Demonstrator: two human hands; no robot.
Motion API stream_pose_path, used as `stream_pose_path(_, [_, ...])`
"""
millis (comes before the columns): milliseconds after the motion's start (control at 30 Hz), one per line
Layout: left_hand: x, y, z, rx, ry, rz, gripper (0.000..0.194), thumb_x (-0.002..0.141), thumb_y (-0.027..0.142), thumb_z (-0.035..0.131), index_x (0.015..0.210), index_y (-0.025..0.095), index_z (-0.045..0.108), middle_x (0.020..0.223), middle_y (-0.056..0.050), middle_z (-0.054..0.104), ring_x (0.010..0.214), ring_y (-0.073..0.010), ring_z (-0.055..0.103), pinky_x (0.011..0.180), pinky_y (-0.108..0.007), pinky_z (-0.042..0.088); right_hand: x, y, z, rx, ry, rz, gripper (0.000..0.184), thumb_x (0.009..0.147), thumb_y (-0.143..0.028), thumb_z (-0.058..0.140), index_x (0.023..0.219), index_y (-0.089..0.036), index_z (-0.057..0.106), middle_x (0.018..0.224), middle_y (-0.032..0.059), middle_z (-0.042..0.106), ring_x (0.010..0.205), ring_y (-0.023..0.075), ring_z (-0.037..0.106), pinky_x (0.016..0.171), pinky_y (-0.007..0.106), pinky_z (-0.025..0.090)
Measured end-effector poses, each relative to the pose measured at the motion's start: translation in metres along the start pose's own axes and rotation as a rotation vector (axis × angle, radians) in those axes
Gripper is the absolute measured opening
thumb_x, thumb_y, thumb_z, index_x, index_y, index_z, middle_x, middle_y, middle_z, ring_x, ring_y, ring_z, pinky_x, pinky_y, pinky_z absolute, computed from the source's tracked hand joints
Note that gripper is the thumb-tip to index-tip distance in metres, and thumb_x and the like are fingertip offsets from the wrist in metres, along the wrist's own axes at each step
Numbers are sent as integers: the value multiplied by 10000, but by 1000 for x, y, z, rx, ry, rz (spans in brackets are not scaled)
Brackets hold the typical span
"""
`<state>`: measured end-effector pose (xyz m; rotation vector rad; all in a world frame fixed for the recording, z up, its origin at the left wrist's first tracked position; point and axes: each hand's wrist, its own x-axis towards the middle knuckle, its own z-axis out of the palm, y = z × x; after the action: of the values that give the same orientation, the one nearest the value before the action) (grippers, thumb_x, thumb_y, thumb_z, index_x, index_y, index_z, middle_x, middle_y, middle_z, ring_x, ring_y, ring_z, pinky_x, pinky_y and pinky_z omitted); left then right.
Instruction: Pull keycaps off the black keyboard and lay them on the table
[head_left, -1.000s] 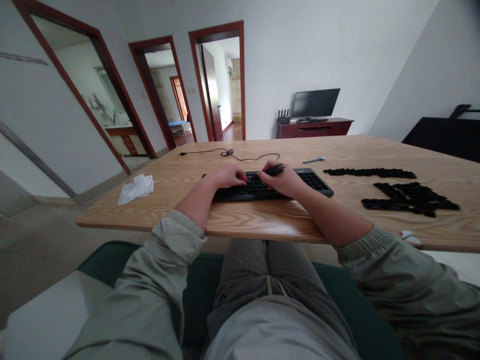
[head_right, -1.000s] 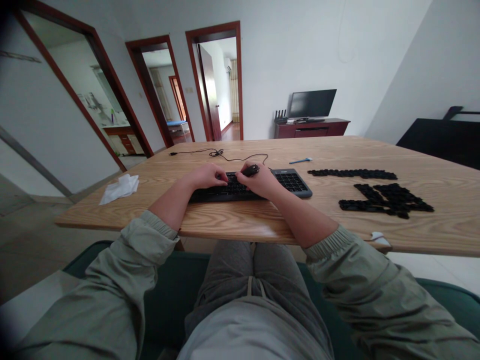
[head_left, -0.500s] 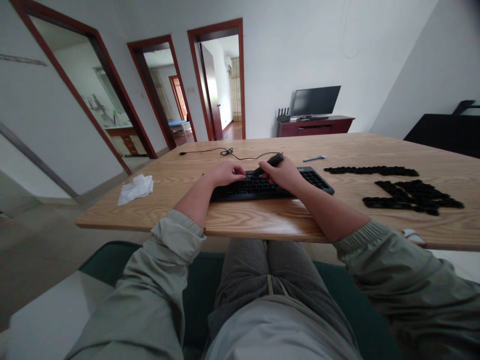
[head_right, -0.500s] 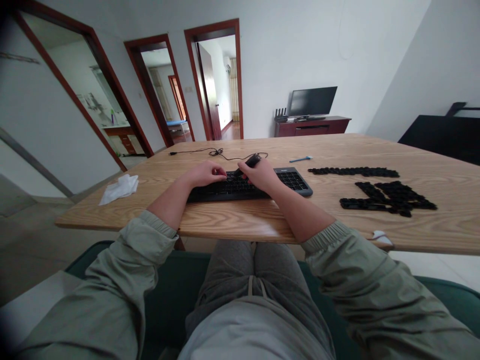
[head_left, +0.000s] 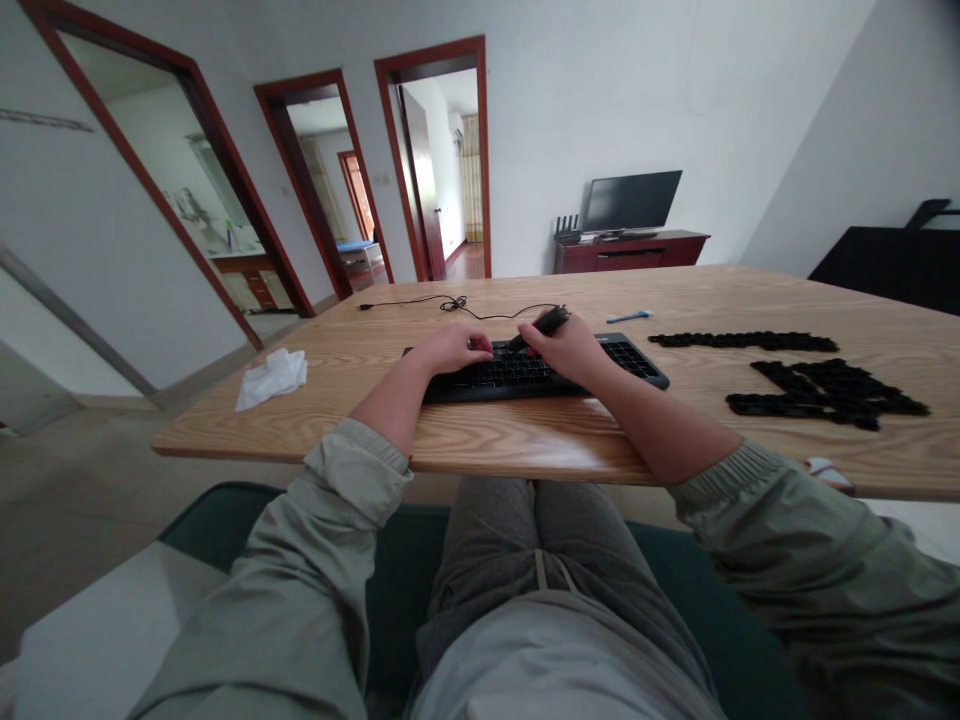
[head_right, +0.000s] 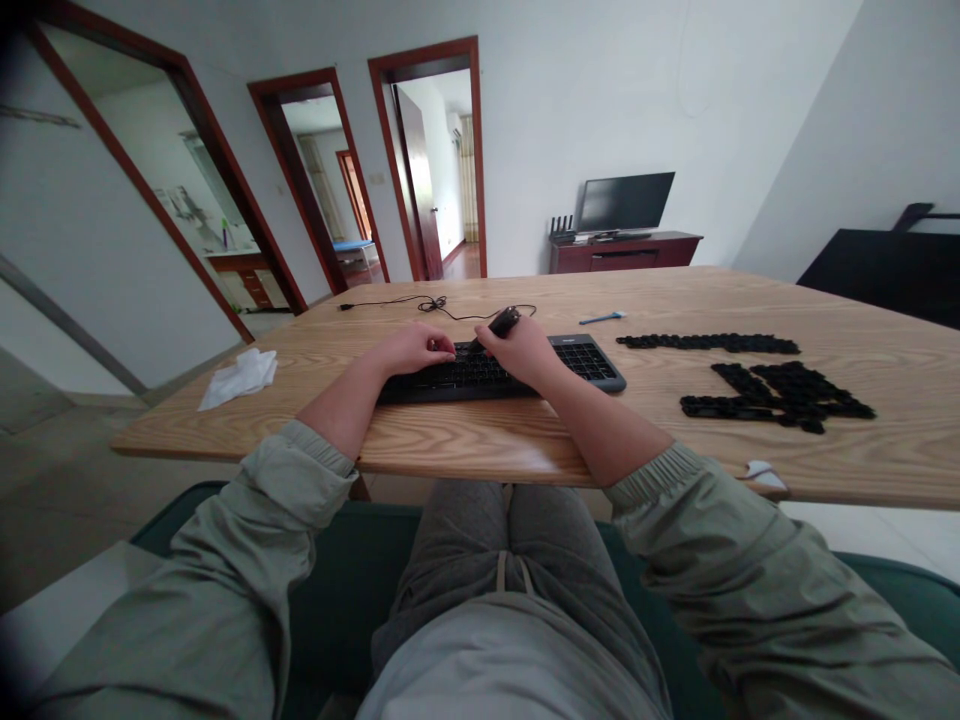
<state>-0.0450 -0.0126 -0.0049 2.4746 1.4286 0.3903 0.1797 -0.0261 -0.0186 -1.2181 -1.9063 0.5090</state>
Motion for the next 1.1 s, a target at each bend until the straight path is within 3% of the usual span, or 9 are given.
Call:
stream_pose_path(233, [0,1,0,61,-54,-5,270,846,352,602,946,157,760,853,-43,754,721,-139,618,677,-248,442,-5,4,9,-14,112,-70,266,854,-454,597,856,-191,630,788,50,681,703,174,588,661,281,417])
stream_pose_path(500, [1,1,3,98,-86,32,237,859,306,578,950,177,755,849,-32,745,729,-146,616,679,-251,428,-10,3,4,-27,74,-81,233,848,-434,603,857,-202,607,749,35,659,672,168,562,636,282,393])
stream_pose_path(800, [5,11,7,311,-37,132,223,857,238,547,918,203,759,917,-59,743,821,-188,629,743,-282,439,1,9,2,-57,31,-5,244,863,-442,570,796,-208,587,749,60,672,731,206,595,691,301,430])
stream_pose_path(967, [2,18,6,408,-18,107,234,848,258,550,865,184,772,885,-93,744,799,-204,640,736,-301,453,2,3,7,-86,58,-110,221,860,-433,554,850,-213,568,774,49,652,734,200,570,675,306,399])
stream_pose_path(1100, [-2,17,1,313,-42,54,225,834,279,601,957,219,779,921,-47,762,789,-177,646,733,-275,462,-6,3,1,3,-44,-222,186,830,-392,581,825,-209,549,743,22,615,684,166,520,648,295,380])
